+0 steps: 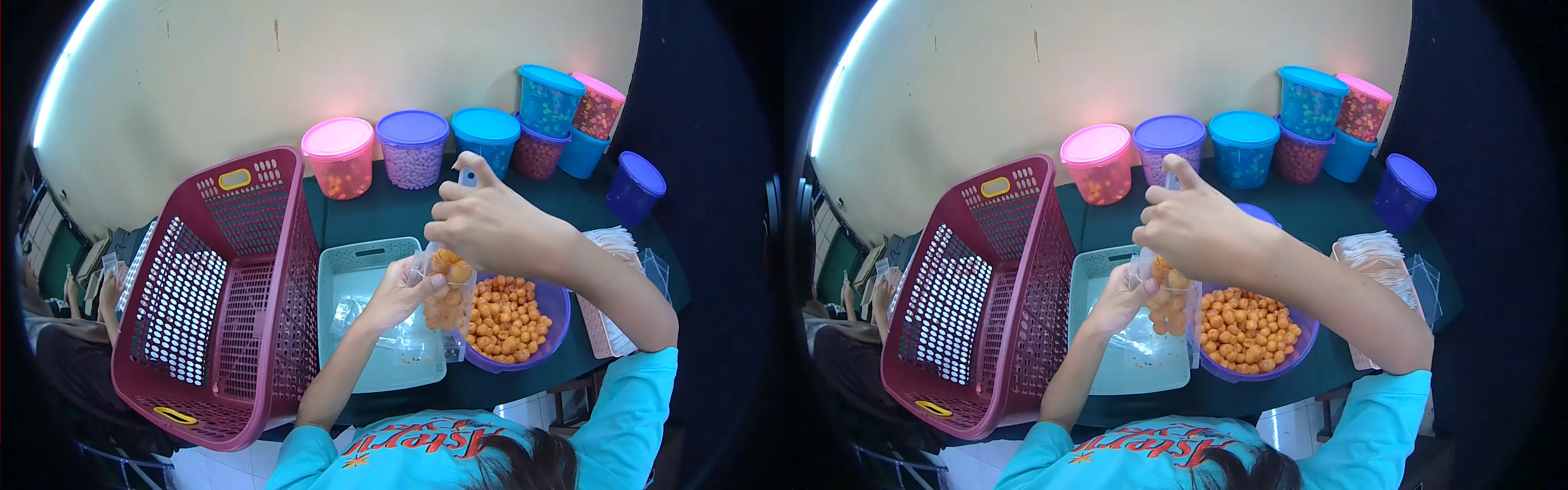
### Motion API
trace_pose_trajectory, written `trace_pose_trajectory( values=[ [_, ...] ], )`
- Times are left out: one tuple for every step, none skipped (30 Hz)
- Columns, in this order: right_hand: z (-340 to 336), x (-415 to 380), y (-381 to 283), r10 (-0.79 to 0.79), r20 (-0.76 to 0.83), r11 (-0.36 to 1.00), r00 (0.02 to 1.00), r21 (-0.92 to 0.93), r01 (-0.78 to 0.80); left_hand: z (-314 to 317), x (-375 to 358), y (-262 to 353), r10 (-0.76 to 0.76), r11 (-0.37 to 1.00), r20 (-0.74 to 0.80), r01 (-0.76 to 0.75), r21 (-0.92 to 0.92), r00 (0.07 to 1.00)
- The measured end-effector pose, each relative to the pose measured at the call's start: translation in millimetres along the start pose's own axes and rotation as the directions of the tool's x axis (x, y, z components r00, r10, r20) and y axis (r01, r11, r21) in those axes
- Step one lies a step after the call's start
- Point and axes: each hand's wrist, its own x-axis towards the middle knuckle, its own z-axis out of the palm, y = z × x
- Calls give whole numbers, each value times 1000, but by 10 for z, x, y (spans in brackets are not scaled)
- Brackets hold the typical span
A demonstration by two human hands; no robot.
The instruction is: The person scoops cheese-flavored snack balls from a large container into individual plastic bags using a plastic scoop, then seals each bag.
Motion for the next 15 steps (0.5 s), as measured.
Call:
trace_pose_trajectory(
  values=[
    [-8, 16, -22, -25, 16, 1000, 1000, 0, 25, -15, -2, 2, 37, 999, -12, -37, 2, 999],
    [-9, 27, -41, -25, 17, 1000, 1000, 3, 25, -37, 2, 0, 35, 999, -13, -35, 0, 999],
    [-9, 34, -57, -48, 3, 998, 999, -32, 48, -64, 8, -6, 21, 1000, -12, -21, -20, 1000],
    [-14, 38, -69, -71, -10, 995, 997, -66, 70, -81, 11, -18, 6, 999, -10, -6, -39, 1000],
    [-36, 46, -65, -69, -8, 996, 998, -64, 69, -78, 8, -43, 3, 999, -9, -3, -42, 1000],
    [-70, 59, -52, -65, -2, 995, 998, -74, 65, -59, -3, -78, 45, 990, -21, -47, -134, 999],
    [-105, 71, -40, -62, 3, 994, 998, -85, 62, -36, -19, -106, 86, 970, -37, -92, -224, 996],
    [-134, 75, -32, -56, -14, 995, 998, -81, 55, 3, -39, -111, 85, 971, -39, -92, -222, 996],
    [-140, 82, -53, -57, -15, 995, 998, -80, 55, 58, -64, -98, 125, 969, -35, -130, -210, 991],
    [-139, 89, -92, -74, 2, 990, 997, -120, 74, 95, -87, -81, 164, 966, -32, -167, -199, 986],
    [-138, 91, -120, -91, 21, 983, 996, -158, 93, 104, -89, -58, 162, 966, -35, -166, -199, 986],
    [-147, 86, -125, -93, 20, 983, 995, -155, 95, 102, -74, -25, 72, 996, -41, -74, -55, 997],
    [-161, 81, -122, -85, 20, 987, 996, -136, 87, 99, -69, 3, -18, 996, -60, 24, 90, 998],
    [-172, 78, -117, -76, 19, 990, 997, -117, 78, 99, -77, 25, -21, 995, -63, 27, 92, 998],
    [-180, 76, -110, -76, 16, 990, 997, -114, 77, 100, -86, 43, -50, 991, -77, 59, 116, 996]
  ],
)
